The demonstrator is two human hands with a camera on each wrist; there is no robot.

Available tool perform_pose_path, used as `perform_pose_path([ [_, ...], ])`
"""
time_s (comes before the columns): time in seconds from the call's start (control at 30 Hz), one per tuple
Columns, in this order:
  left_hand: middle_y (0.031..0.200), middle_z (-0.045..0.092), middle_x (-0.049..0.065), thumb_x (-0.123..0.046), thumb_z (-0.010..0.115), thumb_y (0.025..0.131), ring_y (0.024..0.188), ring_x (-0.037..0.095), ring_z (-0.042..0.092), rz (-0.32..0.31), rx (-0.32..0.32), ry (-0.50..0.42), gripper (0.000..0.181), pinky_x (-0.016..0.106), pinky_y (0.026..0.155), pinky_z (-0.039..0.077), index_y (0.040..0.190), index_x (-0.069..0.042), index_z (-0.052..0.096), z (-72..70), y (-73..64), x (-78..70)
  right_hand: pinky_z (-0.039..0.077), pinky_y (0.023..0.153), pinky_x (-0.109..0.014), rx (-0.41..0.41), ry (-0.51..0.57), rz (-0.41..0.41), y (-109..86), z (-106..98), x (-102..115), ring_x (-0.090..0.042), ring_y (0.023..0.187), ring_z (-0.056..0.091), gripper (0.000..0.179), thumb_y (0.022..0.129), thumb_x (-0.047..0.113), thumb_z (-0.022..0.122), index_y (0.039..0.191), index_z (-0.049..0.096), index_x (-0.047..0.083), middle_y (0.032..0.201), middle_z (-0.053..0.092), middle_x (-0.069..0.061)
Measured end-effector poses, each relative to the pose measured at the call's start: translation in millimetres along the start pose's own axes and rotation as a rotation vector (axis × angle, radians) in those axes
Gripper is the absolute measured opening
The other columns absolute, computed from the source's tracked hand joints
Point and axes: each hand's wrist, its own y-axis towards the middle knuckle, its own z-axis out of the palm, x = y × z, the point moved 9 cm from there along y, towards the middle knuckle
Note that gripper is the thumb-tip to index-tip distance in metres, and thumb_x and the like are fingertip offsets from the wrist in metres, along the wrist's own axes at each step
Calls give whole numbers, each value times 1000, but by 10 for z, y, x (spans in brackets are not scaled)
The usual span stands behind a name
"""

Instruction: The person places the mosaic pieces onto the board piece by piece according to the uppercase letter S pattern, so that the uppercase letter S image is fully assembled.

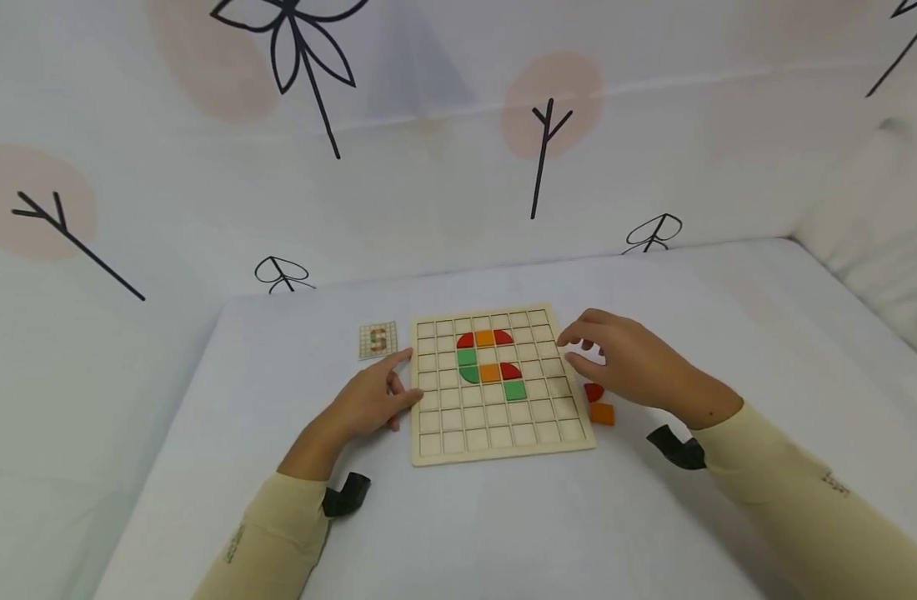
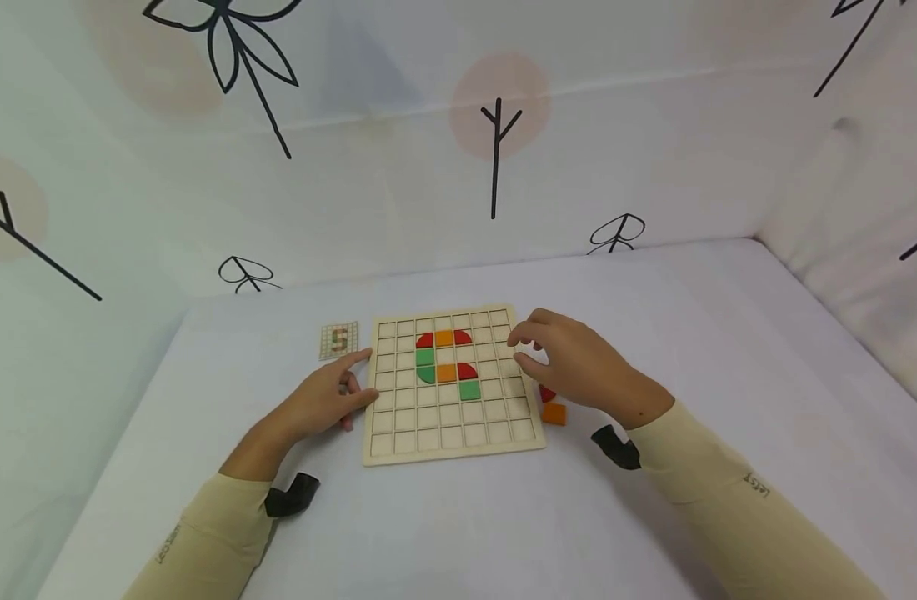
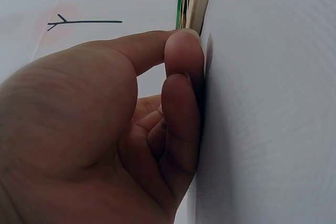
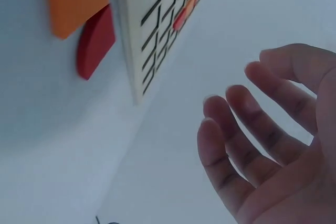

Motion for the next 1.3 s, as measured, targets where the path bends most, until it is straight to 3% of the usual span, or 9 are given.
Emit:
perform_pose_path([
  [0.17, 86, 63, 2, -31, 71, 94, 57, 17, 62, 1, -8, 12, 76, 30, 60, 42, 158, -24, 31, -12, -11, -15, 56, 76, -36, -66, -11, -3, -90, -50, -113, -21, 98, 62, 20, 92, 16, 72, 111, 72, 11, 110, 66, -3],
  [0.3, 86, 63, 2, -31, 71, 94, 57, 17, 62, 13, -10, 17, 75, 30, 60, 42, 158, -23, 31, -15, -13, -40, 55, 76, -36, -70, 6, 14, -143, -49, -212, -20, 96, 62, 19, 91, 15, 72, 110, 73, 11, 109, 66, -2],
  [0.53, 86, 63, 2, -30, 71, 94, 57, 17, 61, -1, -12, 24, 76, 31, 61, 42, 158, -23, 31, -27, -23, -31, 53, 76, -32, 49, 75, 41, -135, 93, -356, -14, 89, 58, 14, 91, 13, 71, 105, 74, 13, 96, 65, 4],
  [0.83, 87, 63, 3, -31, 71, 94, 57, 17, 63, -2, -11, -2, 76, 31, 61, 43, 158, -25, 30, -21, 3, 2, 51, 75, -27, 225, 120, 22, -129, 274, -430, -12, 88, 57, 21, 88, 6, 74, 105, 76, 17, 100, 66, 5],
  [1.3, 87, 63, 3, -31, 72, 93, 56, 18, 62, -11, -16, -1, 76, 31, 61, 43, 157, -24, 33, 17, -16, 13, 51, 75, -26, 254, 131, 27, -183, 377, -506, -13, 87, 55, 23, 85, 7, 76, 105, 77, 18, 93, 63, 5],
])
